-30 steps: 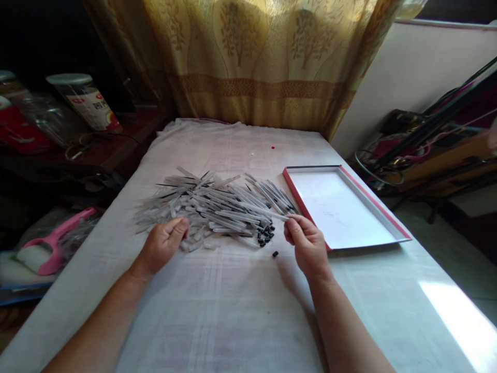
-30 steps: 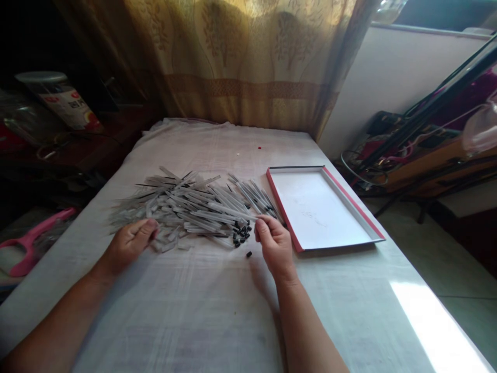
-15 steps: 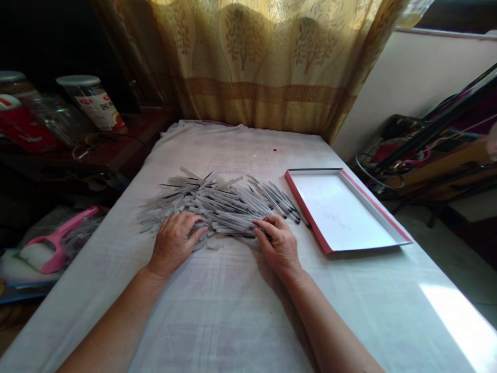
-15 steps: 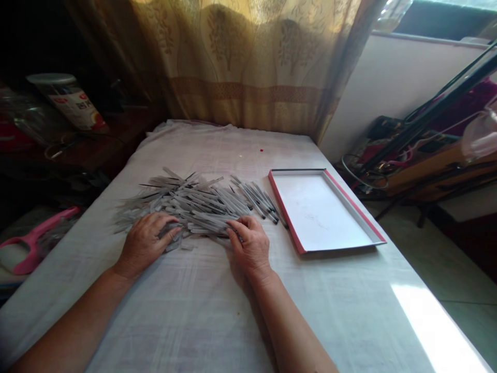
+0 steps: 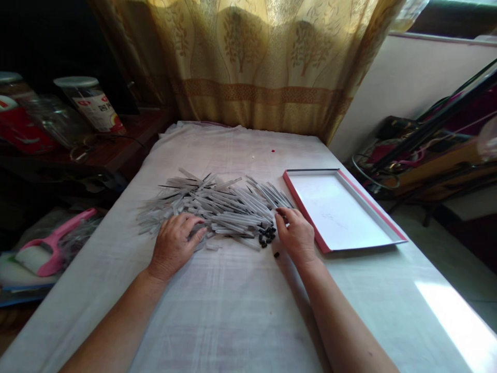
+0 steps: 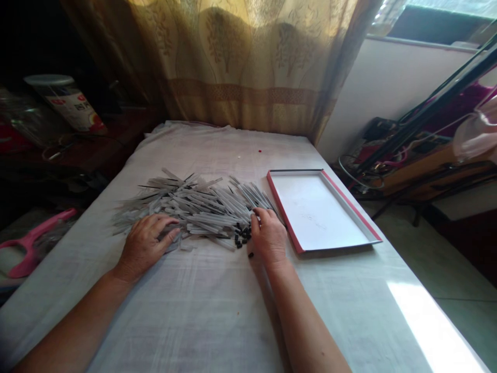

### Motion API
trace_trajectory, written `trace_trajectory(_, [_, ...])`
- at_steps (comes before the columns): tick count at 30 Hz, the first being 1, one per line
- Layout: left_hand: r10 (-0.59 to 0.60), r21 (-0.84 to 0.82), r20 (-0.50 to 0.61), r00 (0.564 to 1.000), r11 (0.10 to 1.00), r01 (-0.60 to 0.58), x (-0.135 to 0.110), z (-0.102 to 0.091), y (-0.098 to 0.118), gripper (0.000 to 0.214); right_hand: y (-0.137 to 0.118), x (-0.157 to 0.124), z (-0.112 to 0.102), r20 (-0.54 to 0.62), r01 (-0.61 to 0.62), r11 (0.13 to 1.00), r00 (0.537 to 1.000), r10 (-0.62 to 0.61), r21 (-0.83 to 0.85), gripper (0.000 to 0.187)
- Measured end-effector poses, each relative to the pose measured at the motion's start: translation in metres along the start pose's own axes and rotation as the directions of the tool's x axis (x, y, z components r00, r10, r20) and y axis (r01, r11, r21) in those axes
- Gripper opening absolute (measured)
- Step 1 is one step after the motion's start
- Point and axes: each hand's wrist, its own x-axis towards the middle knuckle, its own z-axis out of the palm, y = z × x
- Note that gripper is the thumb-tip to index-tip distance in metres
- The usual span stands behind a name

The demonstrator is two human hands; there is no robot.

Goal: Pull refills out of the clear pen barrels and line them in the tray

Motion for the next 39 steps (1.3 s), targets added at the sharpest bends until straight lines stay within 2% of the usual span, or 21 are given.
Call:
trace_trajectory(2, [0.011,-0.005,-0.011,1.0,1.0,-0.011,0.0,0.0,0.001,0.023,0.005,0.006,-0.005,0.088,-0.094,0.982,0.99,0.109,-0.164,0.028])
trace_trajectory(5, [0.026,-0.019,-0.02,0.999,0.999,-0.027,0.0,0.001,0.002,0.022,0.005,0.01,-0.008,0.189,-0.132,0.939,0.962,0.199,-0.318,0.03])
trace_trajectory(10, [0.049,-0.024,-0.052,0.997,0.998,-0.05,0.0,0.002,0.001,0.022,0.006,0.01,-0.003,0.191,-0.169,0.929,0.952,0.241,-0.33,0.027])
trace_trajectory(14, [0.073,-0.021,-0.084,0.994,0.997,-0.075,0.0,0.001,0.002,0.019,0.014,0.001,0.0,0.078,-0.167,0.975,0.981,0.179,-0.143,0.024])
trace_trajectory(17, [0.098,-0.021,-0.169,0.981,0.994,-0.103,0.001,-0.001,0.007,0.017,0.014,-0.013,-0.002,-0.033,-0.024,0.995,0.999,0.027,0.093,0.021])
trace_trajectory(20, [0.105,-0.022,-0.26,0.96,0.993,-0.115,0.001,-0.003,0.014,0.031,0.002,-0.028,-0.005,-0.08,0.187,0.933,0.982,-0.17,0.308,0.016])
trace_trajectory(23, [0.125,-0.013,-0.275,0.953,0.991,-0.134,0.002,-0.005,0.018,0.041,-0.013,-0.037,-0.007,-0.046,0.246,0.84,0.965,-0.257,0.484,0.011])
trace_trajectory(26, [0.16,-0.031,-0.239,0.958,0.985,-0.172,0.001,-0.007,0.017,0.033,-0.022,-0.04,-0.006,0.001,0.165,0.77,0.978,-0.21,0.617,0.01])
trace_trajectory(29, [0.174,-0.068,-0.233,0.957,0.978,-0.195,0.001,-0.008,0.014,0.017,-0.024,-0.04,-0.004,0.121,-0.071,0.653,0.992,-0.031,0.754,0.014])
trace_trajectory(32, [0.183,-0.111,-0.224,0.957,0.971,-0.212,0.002,-0.01,0.015,0.014,-0.024,-0.039,-0.002,0.285,-0.319,0.468,0.948,0.144,0.824,0.027])
trace_trajectory(34, [0.186,-0.138,-0.218,0.958,0.966,-0.219,0.002,-0.01,0.017,0.014,-0.025,-0.037,-0.003,0.357,-0.41,0.383,0.912,0.204,0.828,0.035])
trace_trajectory(37, [0.178,-0.165,-0.215,0.96,0.963,-0.215,0.002,-0.009,0.02,0.014,-0.025,-0.036,-0.005,0.424,-0.483,0.329,0.874,0.238,0.811,0.043])
trace_trajectory(39, [0.169,-0.181,-0.212,0.963,0.961,-0.208,0.002,-0.008,0.02,0.014,-0.026,-0.036,-0.007,0.439,-0.493,0.324,0.869,0.228,0.807,0.042])
